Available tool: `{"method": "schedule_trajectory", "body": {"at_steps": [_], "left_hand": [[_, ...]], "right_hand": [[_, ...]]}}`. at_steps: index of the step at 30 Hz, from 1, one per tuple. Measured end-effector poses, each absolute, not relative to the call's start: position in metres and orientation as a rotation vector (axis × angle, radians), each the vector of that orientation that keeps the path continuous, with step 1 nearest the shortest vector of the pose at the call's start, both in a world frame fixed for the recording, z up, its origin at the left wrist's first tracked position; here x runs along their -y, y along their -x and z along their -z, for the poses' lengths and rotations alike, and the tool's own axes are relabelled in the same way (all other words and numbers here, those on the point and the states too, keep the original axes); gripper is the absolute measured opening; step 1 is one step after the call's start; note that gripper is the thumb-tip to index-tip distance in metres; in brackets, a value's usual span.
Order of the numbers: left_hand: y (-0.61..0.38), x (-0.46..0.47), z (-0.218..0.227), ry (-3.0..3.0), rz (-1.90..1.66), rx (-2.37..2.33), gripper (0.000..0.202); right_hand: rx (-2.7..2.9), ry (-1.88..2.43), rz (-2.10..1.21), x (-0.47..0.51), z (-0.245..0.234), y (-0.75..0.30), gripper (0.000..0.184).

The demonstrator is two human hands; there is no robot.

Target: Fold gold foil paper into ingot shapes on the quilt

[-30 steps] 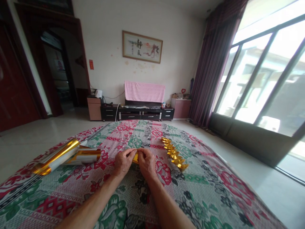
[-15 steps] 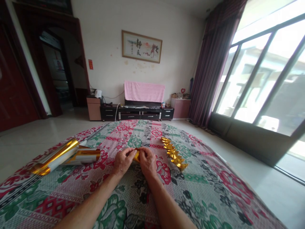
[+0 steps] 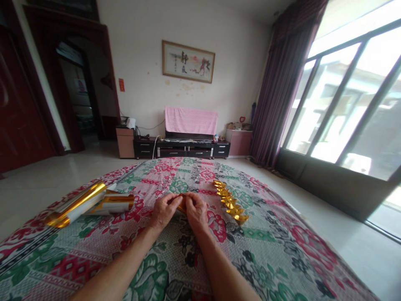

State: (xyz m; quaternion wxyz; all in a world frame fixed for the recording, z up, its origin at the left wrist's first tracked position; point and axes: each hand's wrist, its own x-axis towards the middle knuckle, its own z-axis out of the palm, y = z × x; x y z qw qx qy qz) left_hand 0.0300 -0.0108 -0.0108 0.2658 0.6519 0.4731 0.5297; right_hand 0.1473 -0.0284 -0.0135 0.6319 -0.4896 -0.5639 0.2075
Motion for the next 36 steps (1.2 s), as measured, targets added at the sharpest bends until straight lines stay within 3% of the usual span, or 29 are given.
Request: {"method": "schedule_trajectory", "body": {"at_steps": [36], "left_hand": [[-0.0292,0.0133,0.0114,-1.773,-1.372,-1.246,0.028]], "right_hand": [[1.293,1.166,-0.405,0.0252,0.0154,-0.1491,0.024]]}}
